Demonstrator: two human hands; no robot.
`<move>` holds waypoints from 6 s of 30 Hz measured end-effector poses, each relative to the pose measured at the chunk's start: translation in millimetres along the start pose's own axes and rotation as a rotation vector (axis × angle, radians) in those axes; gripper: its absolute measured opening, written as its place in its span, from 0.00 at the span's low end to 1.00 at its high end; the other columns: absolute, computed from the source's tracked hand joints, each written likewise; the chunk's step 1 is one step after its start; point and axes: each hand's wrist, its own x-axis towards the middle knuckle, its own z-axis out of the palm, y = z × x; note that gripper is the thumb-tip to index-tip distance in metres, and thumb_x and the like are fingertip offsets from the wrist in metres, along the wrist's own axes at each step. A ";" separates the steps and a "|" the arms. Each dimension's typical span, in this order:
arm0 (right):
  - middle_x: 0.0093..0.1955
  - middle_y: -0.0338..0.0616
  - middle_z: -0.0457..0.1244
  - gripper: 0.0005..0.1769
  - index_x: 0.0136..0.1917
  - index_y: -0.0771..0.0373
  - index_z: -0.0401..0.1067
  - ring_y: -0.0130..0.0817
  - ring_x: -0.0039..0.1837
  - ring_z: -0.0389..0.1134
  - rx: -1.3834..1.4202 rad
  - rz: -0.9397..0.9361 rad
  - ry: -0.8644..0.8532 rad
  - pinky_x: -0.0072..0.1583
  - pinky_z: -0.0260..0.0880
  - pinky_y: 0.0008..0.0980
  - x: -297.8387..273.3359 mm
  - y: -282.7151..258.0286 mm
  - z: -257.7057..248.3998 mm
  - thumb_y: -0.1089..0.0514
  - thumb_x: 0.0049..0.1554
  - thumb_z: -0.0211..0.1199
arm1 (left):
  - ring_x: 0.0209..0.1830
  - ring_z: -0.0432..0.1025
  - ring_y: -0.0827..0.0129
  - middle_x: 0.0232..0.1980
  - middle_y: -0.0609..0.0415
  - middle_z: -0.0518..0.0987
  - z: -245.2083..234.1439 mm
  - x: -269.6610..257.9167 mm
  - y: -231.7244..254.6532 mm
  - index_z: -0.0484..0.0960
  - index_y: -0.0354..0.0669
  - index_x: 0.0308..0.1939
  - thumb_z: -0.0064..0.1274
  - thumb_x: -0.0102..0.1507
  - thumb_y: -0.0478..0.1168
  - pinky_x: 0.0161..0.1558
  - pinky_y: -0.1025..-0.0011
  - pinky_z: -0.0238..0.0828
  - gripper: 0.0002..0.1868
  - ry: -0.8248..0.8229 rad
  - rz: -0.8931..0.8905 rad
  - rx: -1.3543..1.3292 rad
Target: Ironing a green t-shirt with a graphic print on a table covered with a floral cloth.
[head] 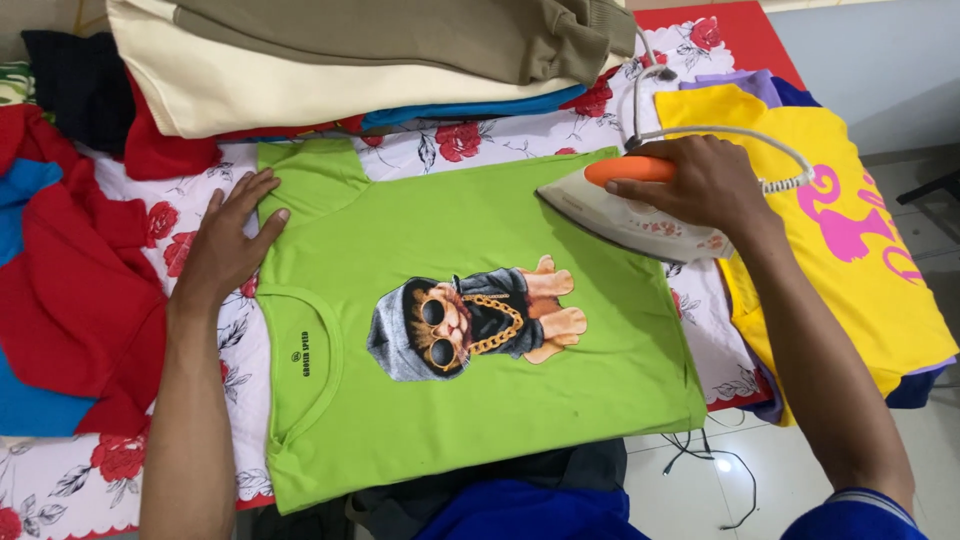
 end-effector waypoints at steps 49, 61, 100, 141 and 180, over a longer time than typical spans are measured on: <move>0.40 0.48 0.74 0.27 0.57 0.44 0.82 0.53 0.40 0.74 0.146 -0.413 -0.147 0.53 0.72 0.45 54.9 -202.7 16.6 0.27 0.56 0.64 | 0.83 0.49 0.49 0.81 0.38 0.58 4.4 1.6 -2.7 0.64 0.40 0.76 0.39 0.76 0.51 0.77 0.35 0.24 0.28 0.065 -0.087 0.168; 0.40 0.43 0.74 0.26 0.51 0.40 0.85 0.53 0.39 0.74 0.216 -0.679 -0.228 0.48 0.73 0.47 68.2 -248.7 16.3 0.25 0.48 0.68 | 0.83 0.48 0.53 0.81 0.41 0.59 0.1 1.5 -13.0 0.63 0.48 0.78 0.32 0.77 0.48 0.78 0.38 0.25 0.25 0.043 -0.122 0.121; 0.50 0.48 0.73 0.25 0.56 0.41 0.82 0.59 0.56 0.73 0.203 -0.372 -0.153 0.58 0.70 0.55 88.9 -208.2 18.9 0.29 0.52 0.66 | 0.79 0.56 0.44 0.76 0.43 0.68 1.2 0.0 -26.5 0.76 0.56 0.70 0.45 0.73 0.44 0.72 0.24 0.37 0.21 0.050 0.121 0.117; 0.28 0.40 0.63 0.33 0.48 0.49 0.78 0.39 0.32 0.64 -0.043 0.086 -0.089 0.36 0.61 0.35 24.7 9.4 -1.3 0.20 0.56 0.57 | 0.83 0.50 0.52 0.80 0.46 0.62 7.2 2.8 -28.2 0.71 0.50 0.73 0.40 0.73 0.48 0.76 0.39 0.28 0.24 0.048 0.106 0.106; 0.44 0.46 0.72 0.27 0.54 0.35 0.80 0.60 0.51 0.73 0.100 -0.207 -0.094 0.55 0.71 0.56 89.3 -158.7 25.6 0.21 0.53 0.60 | 0.79 0.58 0.49 0.76 0.46 0.69 6.6 3.9 -33.5 0.75 0.59 0.71 0.44 0.74 0.47 0.74 0.31 0.36 0.21 0.092 0.072 0.106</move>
